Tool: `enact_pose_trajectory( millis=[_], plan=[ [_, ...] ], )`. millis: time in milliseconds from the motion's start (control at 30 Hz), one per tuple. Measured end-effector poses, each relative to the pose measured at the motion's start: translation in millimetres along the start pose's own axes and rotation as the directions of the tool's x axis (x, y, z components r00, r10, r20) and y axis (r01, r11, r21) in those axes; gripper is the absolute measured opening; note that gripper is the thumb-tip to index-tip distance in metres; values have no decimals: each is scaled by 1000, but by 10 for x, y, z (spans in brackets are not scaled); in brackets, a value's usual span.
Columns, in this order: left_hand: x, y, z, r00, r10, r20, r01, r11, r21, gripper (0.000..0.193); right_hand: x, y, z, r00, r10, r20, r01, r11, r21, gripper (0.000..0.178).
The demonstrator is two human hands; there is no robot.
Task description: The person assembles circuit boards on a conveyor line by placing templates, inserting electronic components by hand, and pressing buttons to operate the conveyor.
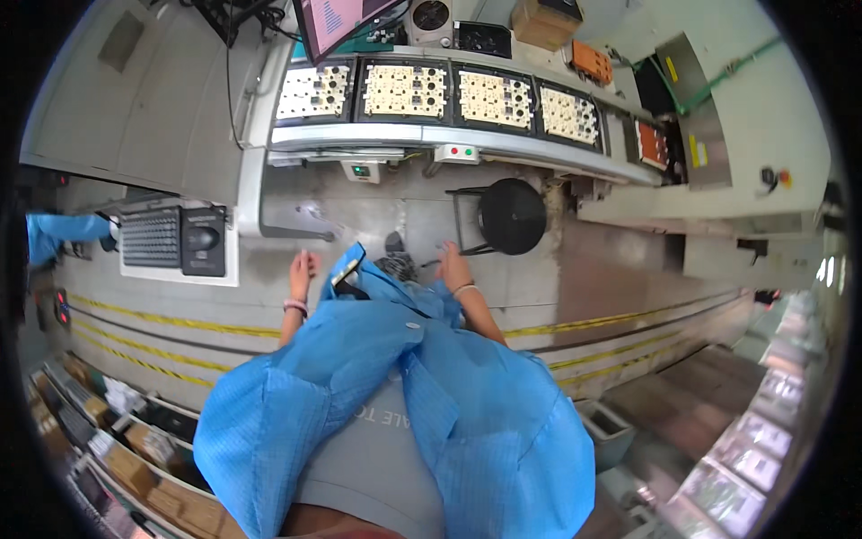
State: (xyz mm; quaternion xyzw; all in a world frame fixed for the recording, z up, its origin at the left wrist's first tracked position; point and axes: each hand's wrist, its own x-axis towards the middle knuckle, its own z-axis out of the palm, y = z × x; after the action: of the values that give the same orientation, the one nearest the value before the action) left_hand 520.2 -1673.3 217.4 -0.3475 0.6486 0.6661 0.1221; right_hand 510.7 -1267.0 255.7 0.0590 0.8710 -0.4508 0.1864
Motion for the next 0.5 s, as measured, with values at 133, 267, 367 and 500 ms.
enact_pose_trajectory(
  millis=[133,267,367,500],
  plan=[
    [192,589,721,952,248,180,-267,960,89,30,441,-97,-452,994,104,-11,-103,992,74,34],
    [301,892,1208,926,322,199,-343,936,78,23,1022,-322,-850,917,-8,399,0,1000,19,29],
    [451,917,1698,913,382,147,-392,919,43,22,1468,-426,-951,835,-124,537,193,978,-74,28],
    [515,1004,2513,929,361,80,-366,929,55,26,1899,-349,-1090,687,-114,718,429,861,-273,36]
  ],
)
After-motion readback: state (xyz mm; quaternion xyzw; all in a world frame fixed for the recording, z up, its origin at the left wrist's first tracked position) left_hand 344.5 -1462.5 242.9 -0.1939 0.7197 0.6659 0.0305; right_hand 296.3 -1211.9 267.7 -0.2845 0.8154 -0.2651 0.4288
